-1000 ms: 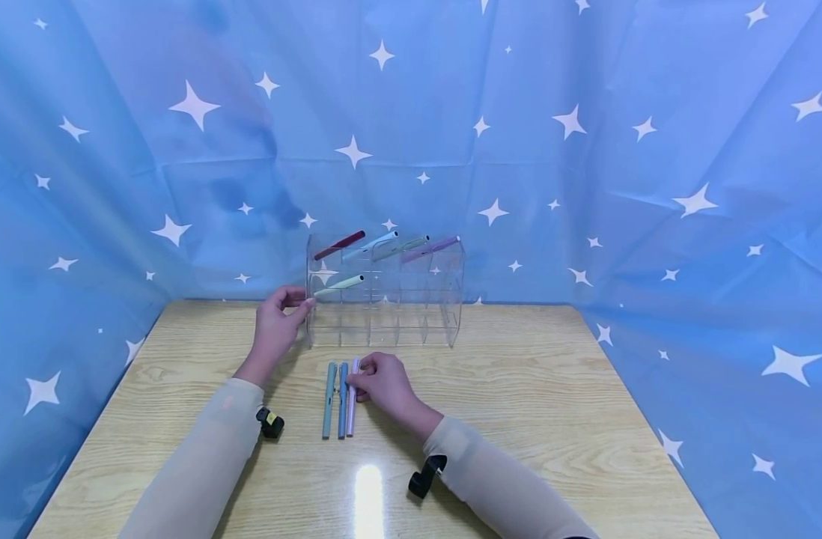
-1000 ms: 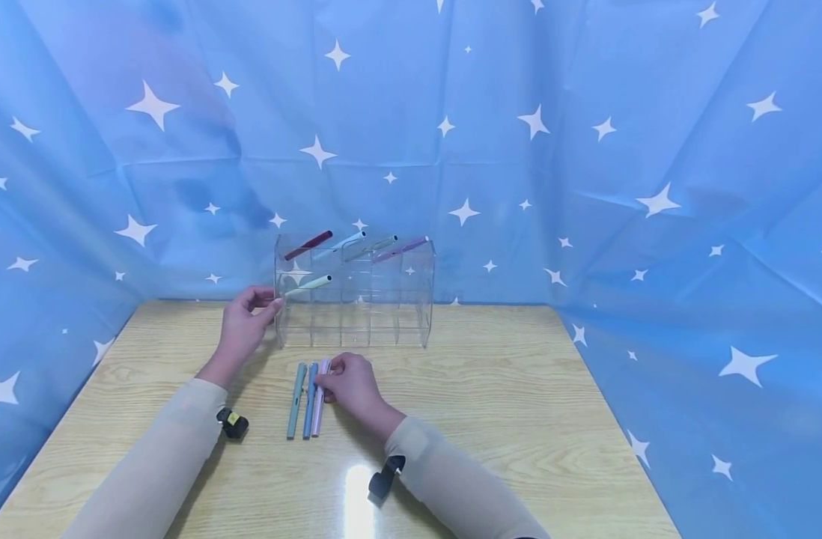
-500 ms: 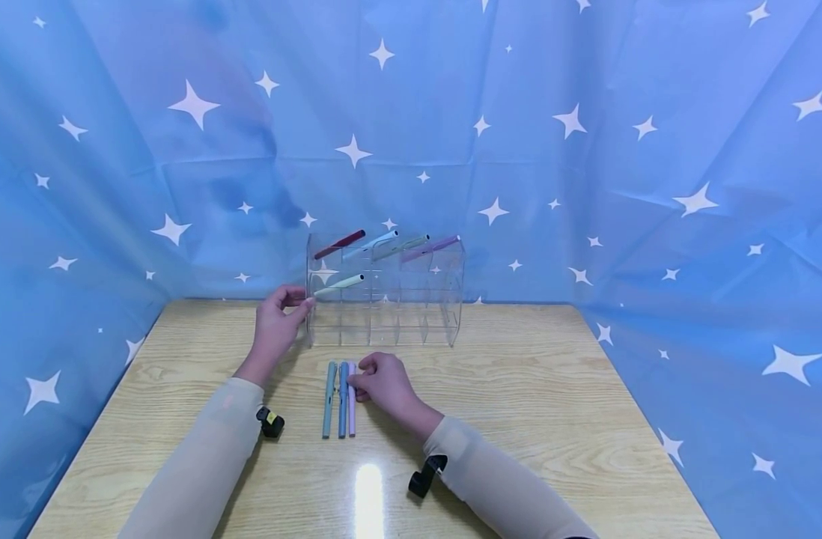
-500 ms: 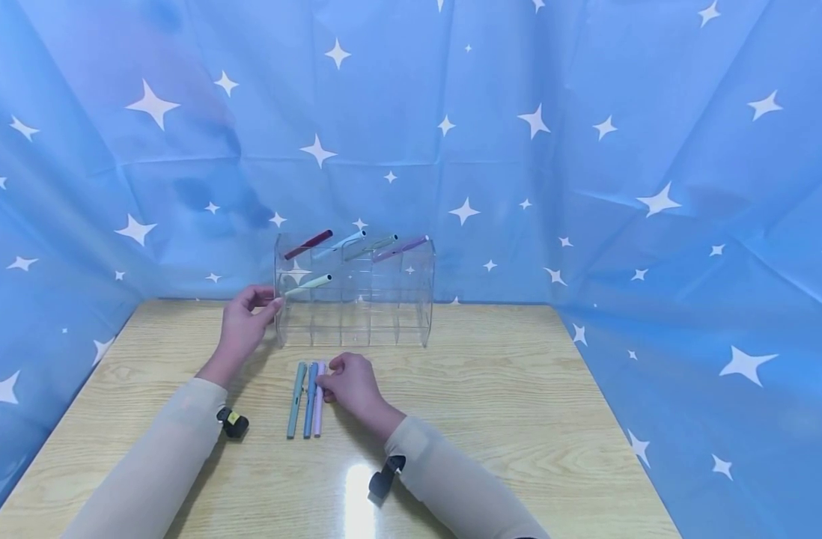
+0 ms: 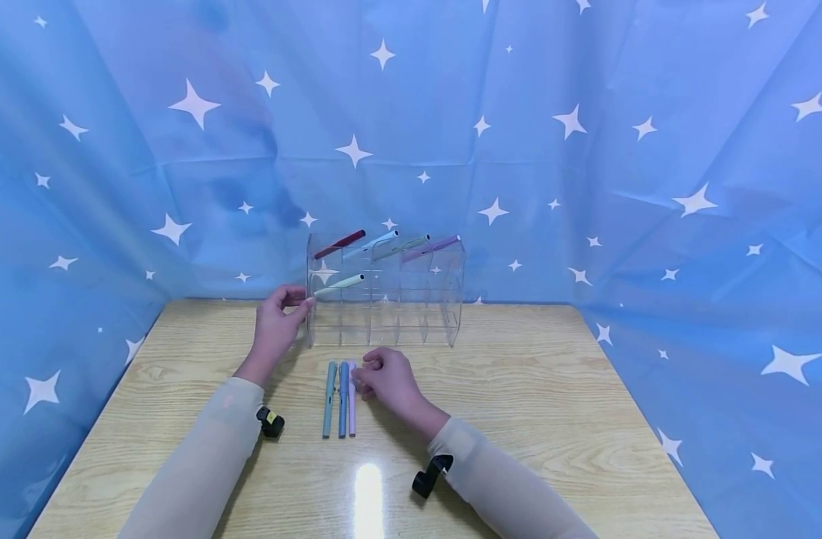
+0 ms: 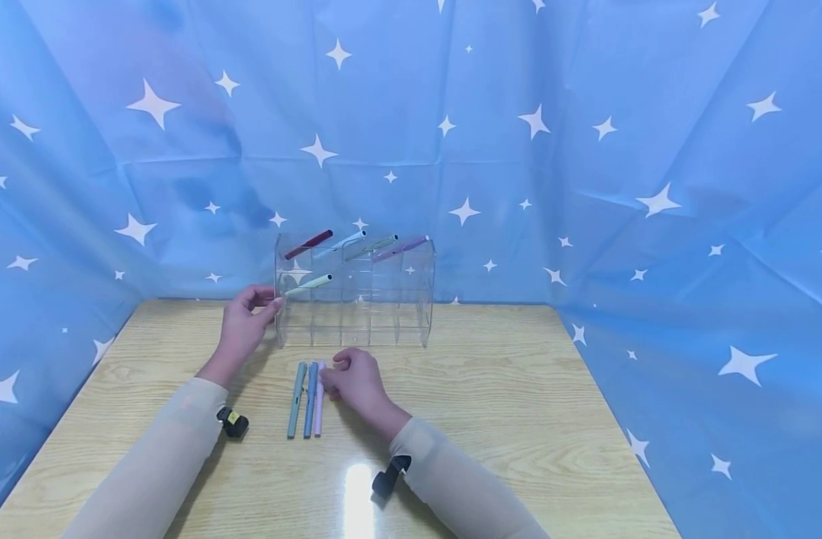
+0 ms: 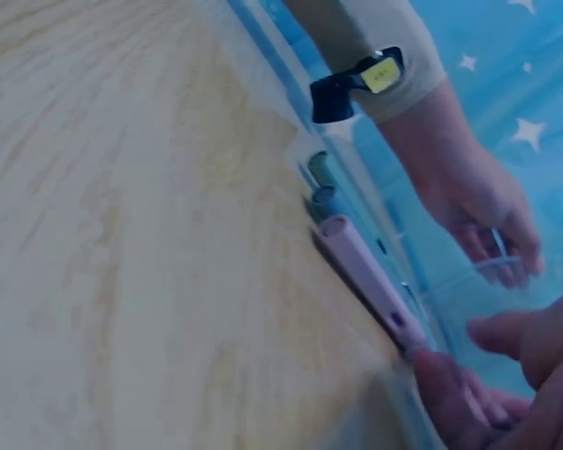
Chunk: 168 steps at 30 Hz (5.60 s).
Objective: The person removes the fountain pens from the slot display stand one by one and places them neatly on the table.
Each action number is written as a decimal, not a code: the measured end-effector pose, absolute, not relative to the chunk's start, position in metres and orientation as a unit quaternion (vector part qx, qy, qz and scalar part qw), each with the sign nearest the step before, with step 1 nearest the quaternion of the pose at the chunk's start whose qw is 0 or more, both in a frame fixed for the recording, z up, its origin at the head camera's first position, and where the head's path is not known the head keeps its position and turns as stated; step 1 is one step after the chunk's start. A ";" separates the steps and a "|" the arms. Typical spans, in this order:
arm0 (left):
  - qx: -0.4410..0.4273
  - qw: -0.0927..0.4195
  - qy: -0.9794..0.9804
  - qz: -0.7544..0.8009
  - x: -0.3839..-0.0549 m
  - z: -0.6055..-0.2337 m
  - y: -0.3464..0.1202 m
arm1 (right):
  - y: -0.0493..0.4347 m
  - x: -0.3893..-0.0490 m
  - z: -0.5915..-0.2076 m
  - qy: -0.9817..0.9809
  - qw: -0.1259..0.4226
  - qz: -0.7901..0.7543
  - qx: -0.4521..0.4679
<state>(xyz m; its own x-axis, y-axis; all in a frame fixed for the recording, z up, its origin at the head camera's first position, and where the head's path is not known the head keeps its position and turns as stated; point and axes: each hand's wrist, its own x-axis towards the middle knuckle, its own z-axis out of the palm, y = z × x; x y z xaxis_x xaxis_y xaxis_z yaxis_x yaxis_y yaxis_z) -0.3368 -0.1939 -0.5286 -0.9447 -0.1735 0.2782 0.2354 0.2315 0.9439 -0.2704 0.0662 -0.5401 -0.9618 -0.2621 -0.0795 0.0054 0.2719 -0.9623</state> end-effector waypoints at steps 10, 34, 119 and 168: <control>-0.025 0.170 -0.772 -0.612 -0.339 -0.530 -0.196 | 0.070 -0.287 -0.519 0.781 0.001 -0.617 -0.094; -0.032 0.168 -0.771 -0.614 -0.336 -0.534 -0.196 | 0.039 -0.328 -0.485 0.752 -0.158 -0.628 -0.119; -0.030 0.158 -0.768 -0.620 -0.337 -0.535 -0.196 | 0.040 -0.347 -0.449 0.601 -0.175 -0.767 -0.141; -0.026 0.158 -0.774 -0.613 -0.335 -0.534 -0.196 | 0.085 -0.291 -0.501 0.703 0.010 -0.699 -0.127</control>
